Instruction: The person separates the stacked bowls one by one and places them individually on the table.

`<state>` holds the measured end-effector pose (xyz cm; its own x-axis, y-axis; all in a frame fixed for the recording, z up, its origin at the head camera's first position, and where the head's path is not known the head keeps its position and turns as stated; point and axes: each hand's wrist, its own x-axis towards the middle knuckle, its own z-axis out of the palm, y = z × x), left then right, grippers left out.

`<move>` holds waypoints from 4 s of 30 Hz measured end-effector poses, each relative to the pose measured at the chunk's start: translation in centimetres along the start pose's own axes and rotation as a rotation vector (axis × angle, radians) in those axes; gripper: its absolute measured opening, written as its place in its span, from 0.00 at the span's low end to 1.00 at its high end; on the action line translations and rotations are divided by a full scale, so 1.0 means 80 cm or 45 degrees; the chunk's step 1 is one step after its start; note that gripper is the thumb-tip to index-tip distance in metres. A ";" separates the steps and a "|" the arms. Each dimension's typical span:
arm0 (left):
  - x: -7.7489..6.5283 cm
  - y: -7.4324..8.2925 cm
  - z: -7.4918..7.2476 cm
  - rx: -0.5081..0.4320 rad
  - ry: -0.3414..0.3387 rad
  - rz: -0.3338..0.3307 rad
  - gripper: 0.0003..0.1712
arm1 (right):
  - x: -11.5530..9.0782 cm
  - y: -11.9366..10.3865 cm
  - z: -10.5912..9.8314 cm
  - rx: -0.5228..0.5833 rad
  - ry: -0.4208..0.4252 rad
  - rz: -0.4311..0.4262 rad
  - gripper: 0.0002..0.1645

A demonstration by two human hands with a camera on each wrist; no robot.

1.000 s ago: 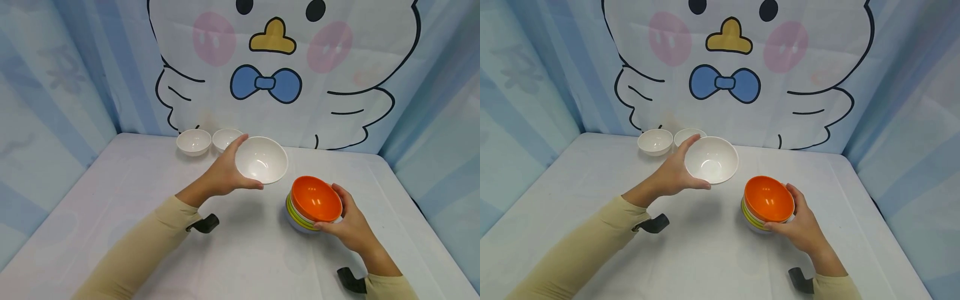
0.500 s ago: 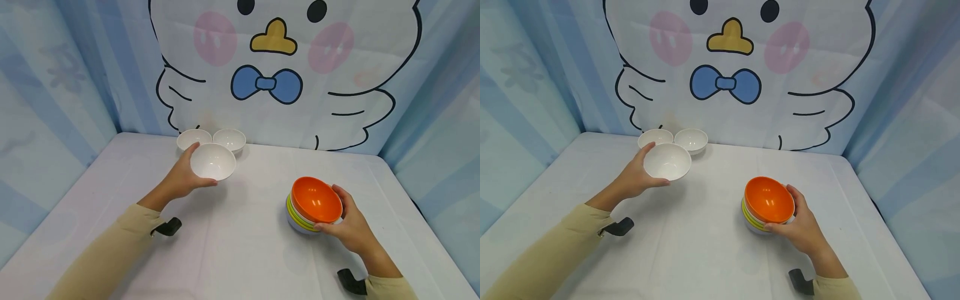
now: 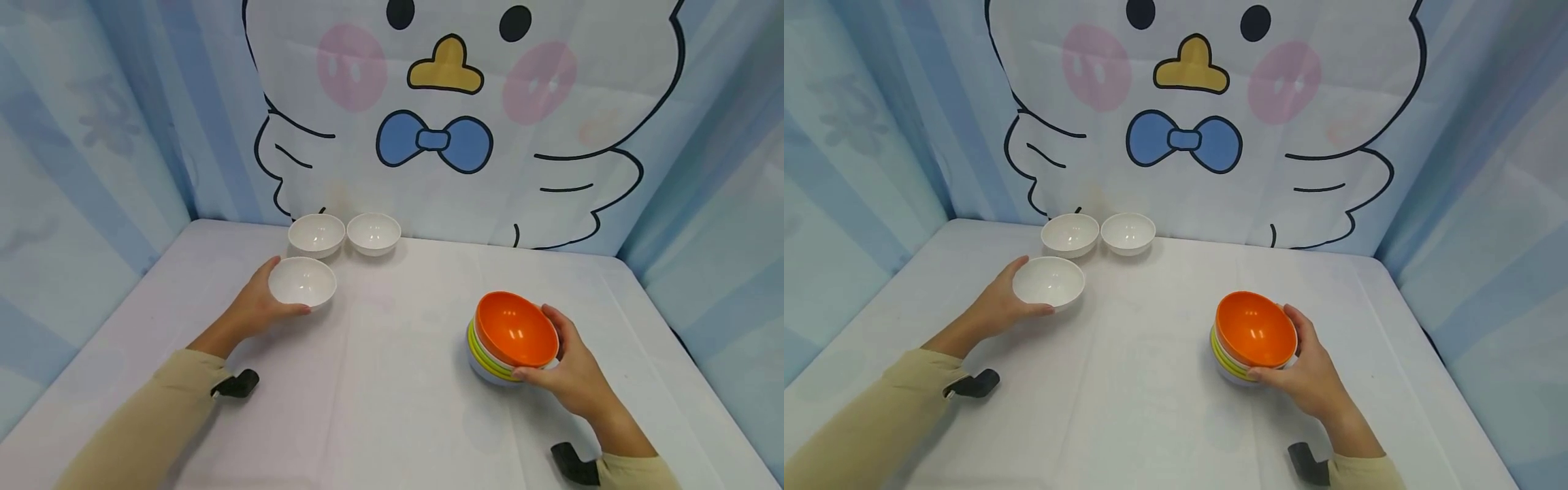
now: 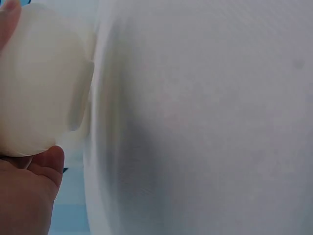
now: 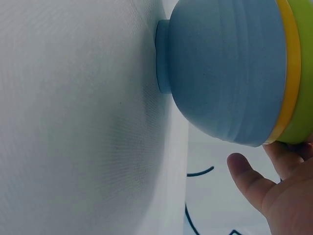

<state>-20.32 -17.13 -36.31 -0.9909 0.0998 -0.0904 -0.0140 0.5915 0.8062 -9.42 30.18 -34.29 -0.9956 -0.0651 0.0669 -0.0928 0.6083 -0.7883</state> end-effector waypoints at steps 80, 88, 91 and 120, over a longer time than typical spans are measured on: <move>0.008 0.055 0.013 0.080 0.017 0.355 0.72 | 0.000 0.007 0.004 0.024 -0.009 -0.014 0.68; -0.012 0.098 0.049 -0.051 -0.088 0.534 0.68 | 0.000 0.005 0.003 -0.006 -0.014 -0.007 0.69; -0.014 0.115 0.067 -0.100 -0.144 0.623 0.66 | 0.000 0.005 0.002 -0.006 -0.011 -0.010 0.70; -0.018 0.214 0.227 -0.164 -0.617 0.732 0.67 | -0.003 0.009 0.003 -0.018 0.005 -0.074 0.69</move>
<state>-16.70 7.38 -32.99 -0.6776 0.7216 0.1419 0.4416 0.2450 0.8631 -9.26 30.45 -34.98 -0.9886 -0.0976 0.1150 -0.1507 0.6145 -0.7744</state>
